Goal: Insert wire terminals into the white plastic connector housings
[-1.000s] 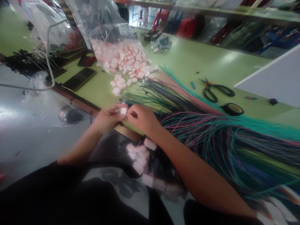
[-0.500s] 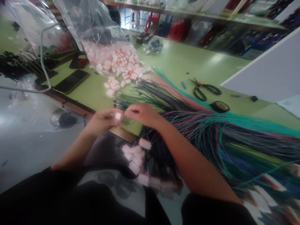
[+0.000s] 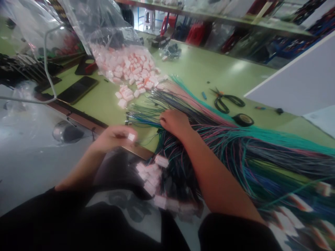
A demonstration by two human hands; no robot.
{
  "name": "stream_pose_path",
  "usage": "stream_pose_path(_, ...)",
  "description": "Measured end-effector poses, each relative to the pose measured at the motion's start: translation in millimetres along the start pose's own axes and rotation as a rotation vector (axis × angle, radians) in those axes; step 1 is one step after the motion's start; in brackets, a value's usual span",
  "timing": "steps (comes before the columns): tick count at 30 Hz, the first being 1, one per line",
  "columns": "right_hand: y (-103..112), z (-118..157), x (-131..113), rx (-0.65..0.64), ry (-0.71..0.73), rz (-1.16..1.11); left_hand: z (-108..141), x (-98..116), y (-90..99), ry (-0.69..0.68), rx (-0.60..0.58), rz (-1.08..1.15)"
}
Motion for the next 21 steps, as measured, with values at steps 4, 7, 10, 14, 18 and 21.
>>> stream_pose_path(4, 0, 1, -5, -0.011, 0.017, 0.068, 0, 0, -0.5, 0.000, -0.006, -0.009)
stream_pose_path(7, -1, 0, -3, 0.024, -0.010, 0.033, 0, -1, -0.3, 0.001, -0.012, -0.012)
stream_pose_path(10, 0, 0, 6, 0.079, -0.055, -0.144, 0, -2, 0.7, -0.009, -0.010, -0.016)
stream_pose_path(14, 0, 0, 20, 0.212, -0.135, -0.392, -1, -2, 0.9, -0.024, 0.000, 0.015)
stream_pose_path(18, 0, -1, 18, 0.396, -0.094, -0.617, -2, -2, -0.3, -0.017, 0.021, 0.096)
stream_pose_path(21, 4, 0, 4, 0.448, 0.039, -0.725, -4, -3, -0.8, -0.010, 0.034, 0.175)
Point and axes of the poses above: each hand's wrist, its own z-axis away from the middle knuckle, its own y-axis out of the back of the hand, x = y × z, the point moved 4 cm from there along -z, towards the middle knuckle, and after that the axes turned 5 degrees about y, right-handed, at the moved point
